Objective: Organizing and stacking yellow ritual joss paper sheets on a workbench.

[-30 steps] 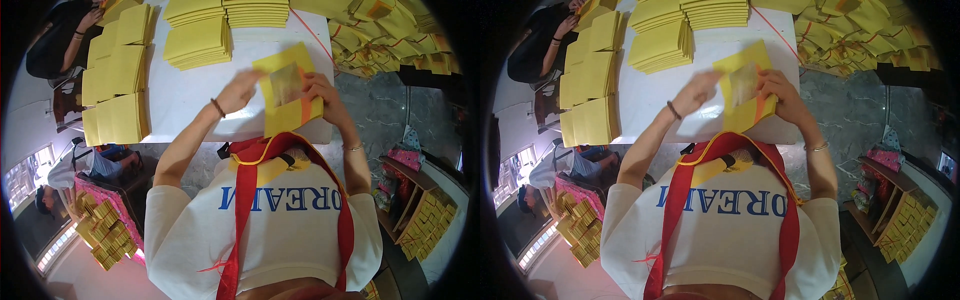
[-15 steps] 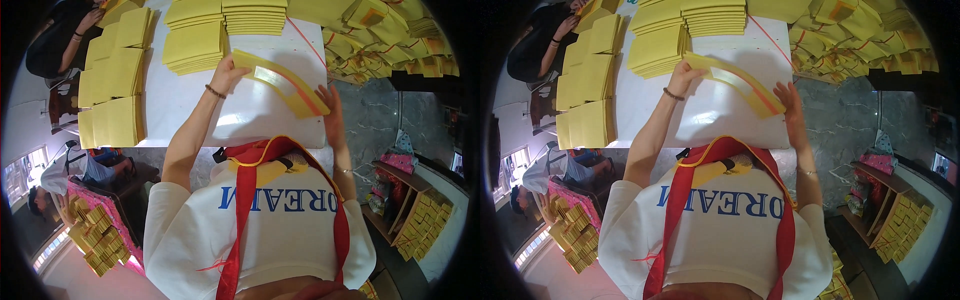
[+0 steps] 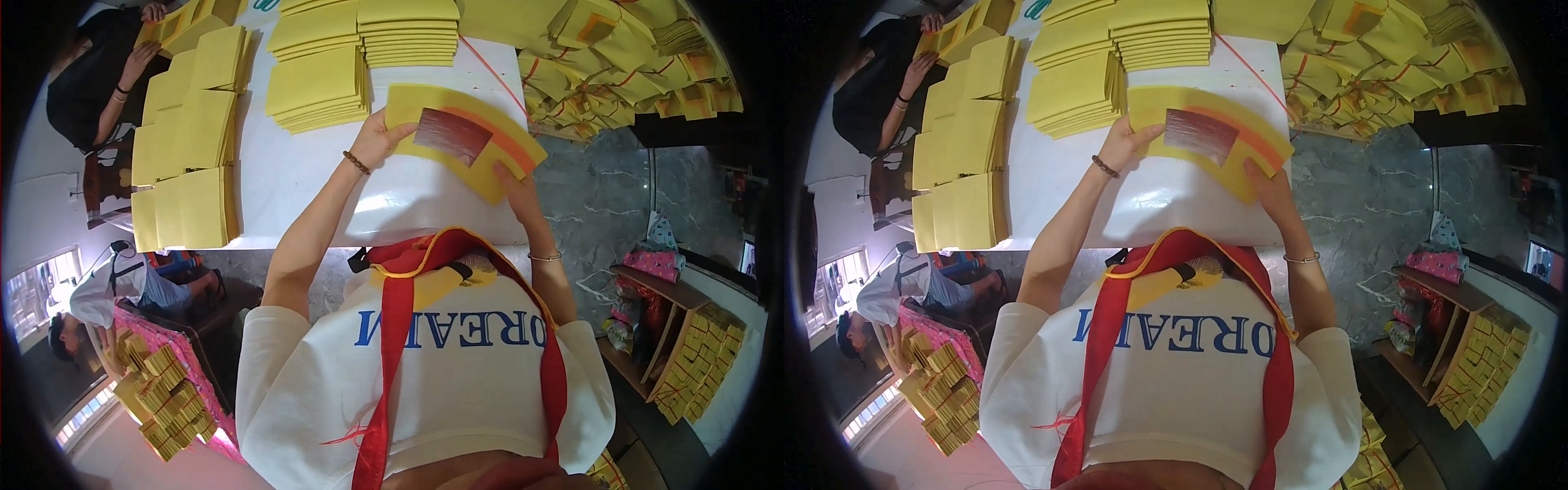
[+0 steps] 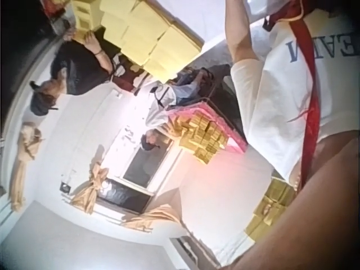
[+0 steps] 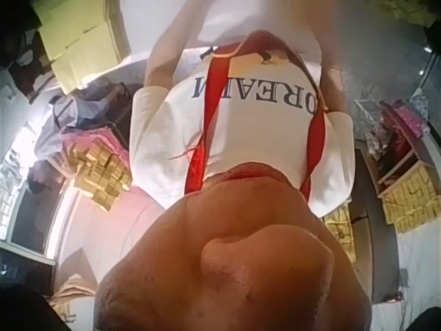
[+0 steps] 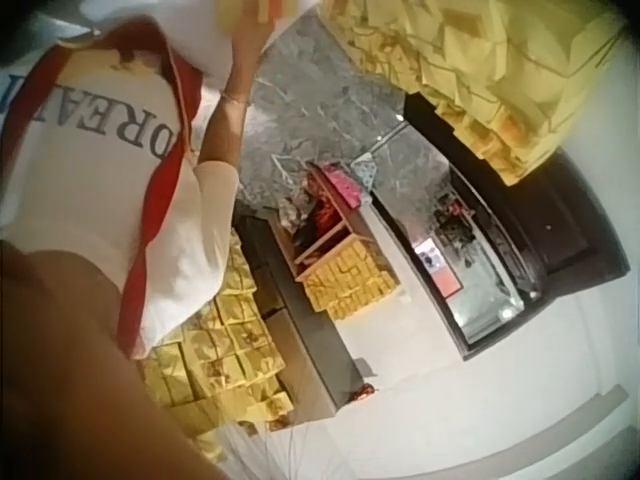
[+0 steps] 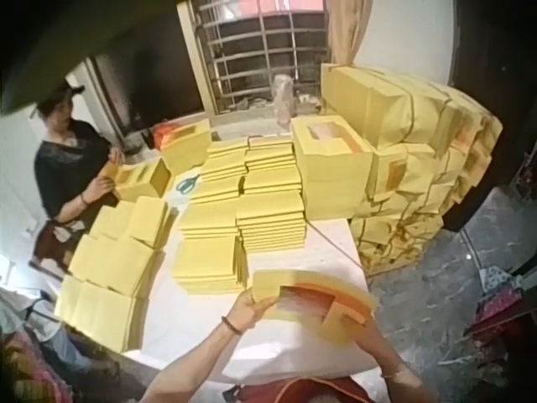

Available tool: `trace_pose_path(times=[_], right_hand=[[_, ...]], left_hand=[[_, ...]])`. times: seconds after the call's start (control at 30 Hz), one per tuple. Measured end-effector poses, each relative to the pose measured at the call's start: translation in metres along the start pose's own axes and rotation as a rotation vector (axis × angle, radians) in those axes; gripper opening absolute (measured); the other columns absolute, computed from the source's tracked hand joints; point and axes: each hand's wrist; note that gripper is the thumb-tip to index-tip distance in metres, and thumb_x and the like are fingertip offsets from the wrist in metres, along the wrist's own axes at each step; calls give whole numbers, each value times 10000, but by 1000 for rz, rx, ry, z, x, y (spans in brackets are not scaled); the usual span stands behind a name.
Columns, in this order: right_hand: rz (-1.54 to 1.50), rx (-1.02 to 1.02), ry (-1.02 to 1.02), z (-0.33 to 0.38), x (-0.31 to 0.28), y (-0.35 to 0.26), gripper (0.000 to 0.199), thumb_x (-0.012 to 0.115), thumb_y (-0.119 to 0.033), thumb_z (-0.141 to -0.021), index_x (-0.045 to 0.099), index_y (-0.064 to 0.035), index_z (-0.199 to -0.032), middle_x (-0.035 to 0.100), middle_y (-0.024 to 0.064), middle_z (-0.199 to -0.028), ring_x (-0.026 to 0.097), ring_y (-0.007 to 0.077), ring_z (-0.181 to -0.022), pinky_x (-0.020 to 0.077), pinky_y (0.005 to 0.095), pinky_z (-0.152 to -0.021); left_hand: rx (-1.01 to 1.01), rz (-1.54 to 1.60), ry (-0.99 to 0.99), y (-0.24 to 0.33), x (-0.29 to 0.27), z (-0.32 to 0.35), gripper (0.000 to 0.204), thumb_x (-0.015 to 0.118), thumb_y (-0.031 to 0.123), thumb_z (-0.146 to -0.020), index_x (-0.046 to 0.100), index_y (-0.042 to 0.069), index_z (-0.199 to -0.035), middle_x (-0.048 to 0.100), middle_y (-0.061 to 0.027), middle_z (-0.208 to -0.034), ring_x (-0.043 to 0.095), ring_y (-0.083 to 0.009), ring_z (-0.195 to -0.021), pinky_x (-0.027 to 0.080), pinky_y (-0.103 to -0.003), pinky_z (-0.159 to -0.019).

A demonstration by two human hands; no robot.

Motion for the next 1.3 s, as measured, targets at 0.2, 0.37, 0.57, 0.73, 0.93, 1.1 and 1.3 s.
trace_pose_path(times=[0.2, 0.37, 0.57, 0.73, 0.93, 1.1, 1.3], right_hand=[[-805, 276, 118, 2, 5, 14, 359, 521, -187, -915, 441, -37, -1231, 547, 59, -1154, 553, 169, -1042, 471, 319, -868], [-993, 402, 163, 11, 37, 16, 350, 467, -156, -935, 405, -50, -1263, 523, 74, -1199, 542, 196, -1076, 479, 350, -886], [-728, 369, -203, 38, 43, -25, 382, 560, -150, -874, 452, -66, -1231, 543, 49, -1141, 565, 171, -1018, 492, 298, -808], [187, 300, -376, 45, -19, 18, 435, 703, -188, -768, 523, -70, -1146, 550, 64, -1137, 552, 187, -1017, 461, 298, -809], [492, -543, -56, 30, 3, 10, 273, 701, -123, -727, 615, -49, -976, 618, 131, -971, 542, 272, -991, 392, 365, -891], [260, -220, -140, 16, 13, 23, 305, 642, -163, -801, 597, -43, -1077, 626, 107, -957, 574, 235, -935, 423, 318, -830], [-134, -59, 120, -2, 37, 18, 307, 594, -152, -837, 577, -6, -1107, 624, 87, -878, 549, 147, -686, 433, 249, -676]], left_hand=[[579, -1308, 490, 39, 40, 36, 582, 642, 132, -716, 446, 57, -1259, 492, -122, -1202, 478, -253, -1029, 373, -341, -831], [669, -1350, 117, 0, 79, 50, 601, 646, 155, -657, 503, 179, -1240, 473, -102, -1236, 445, -286, -1028, 362, -411, -833], [553, -1175, 5, -11, 49, 47, 419, 575, 45, -709, 616, 184, -1102, 565, -51, -1125, 494, -242, -936, 403, -337, -783], [418, -853, -69, -17, 17, 74, 452, 514, -51, -697, 624, 155, -1084, 614, -52, -1069, 504, -262, -928, 414, -345, -827], [450, -998, -101, -26, 14, 83, 325, 533, -6, -748, 642, 124, -1025, 638, -54, -966, 519, -258, -901, 425, -334, -802], [113, -714, 88, -34, 18, 81, 160, 514, 172, -883, 625, 67, -929, 610, -117, -768, 547, -276, -762, 451, -376, -643], [-108, -843, 199, -32, 23, 59, 287, 519, 306, -862, 579, 28, -825, 596, -179, -705, 572, -366, -676, 440, -457, -601]])
Point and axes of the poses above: each hand's wrist, its own z-axis away from the middle knuckle, its own x-axis out of the palm, y = z × x
